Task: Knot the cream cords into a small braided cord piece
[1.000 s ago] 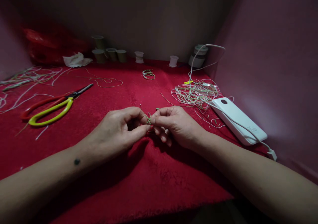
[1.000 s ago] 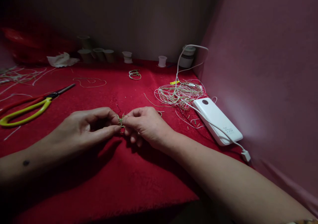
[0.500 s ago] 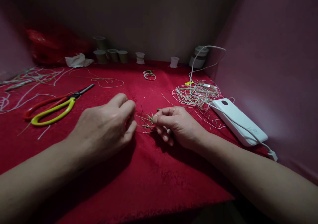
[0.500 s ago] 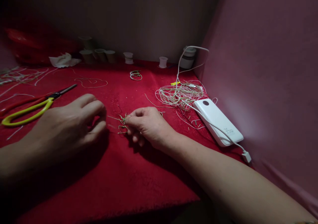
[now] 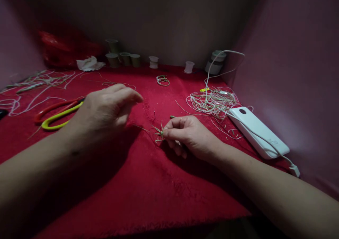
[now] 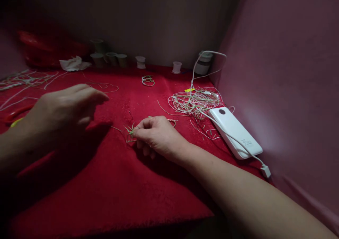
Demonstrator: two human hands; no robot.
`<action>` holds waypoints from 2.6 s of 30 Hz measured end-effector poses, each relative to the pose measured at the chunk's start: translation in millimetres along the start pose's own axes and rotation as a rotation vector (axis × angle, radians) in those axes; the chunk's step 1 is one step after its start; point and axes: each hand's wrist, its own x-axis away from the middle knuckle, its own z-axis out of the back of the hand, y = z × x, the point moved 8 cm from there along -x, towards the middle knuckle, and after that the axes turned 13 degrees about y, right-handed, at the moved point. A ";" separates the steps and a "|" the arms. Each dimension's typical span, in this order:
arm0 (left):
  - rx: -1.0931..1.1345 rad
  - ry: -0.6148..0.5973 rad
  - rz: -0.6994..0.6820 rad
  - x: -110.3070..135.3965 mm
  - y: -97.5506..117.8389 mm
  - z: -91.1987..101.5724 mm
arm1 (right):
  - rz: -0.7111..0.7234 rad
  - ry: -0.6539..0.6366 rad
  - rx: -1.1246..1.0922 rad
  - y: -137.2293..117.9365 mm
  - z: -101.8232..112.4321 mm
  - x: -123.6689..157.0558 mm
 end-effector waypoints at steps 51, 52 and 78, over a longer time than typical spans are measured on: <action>0.428 -0.255 -0.058 25.1 48.0 -24.4 | 0.032 0.016 -0.111 0.2 3.7 -2.0; 0.409 -0.252 -0.054 25.2 47.5 -23.5 | 0.035 0.015 -0.110 0.1 3.6 -2.0; 0.398 -0.129 0.039 9.7 28.6 -11.4 | 0.085 0.074 -0.068 -5.2 7.3 -1.8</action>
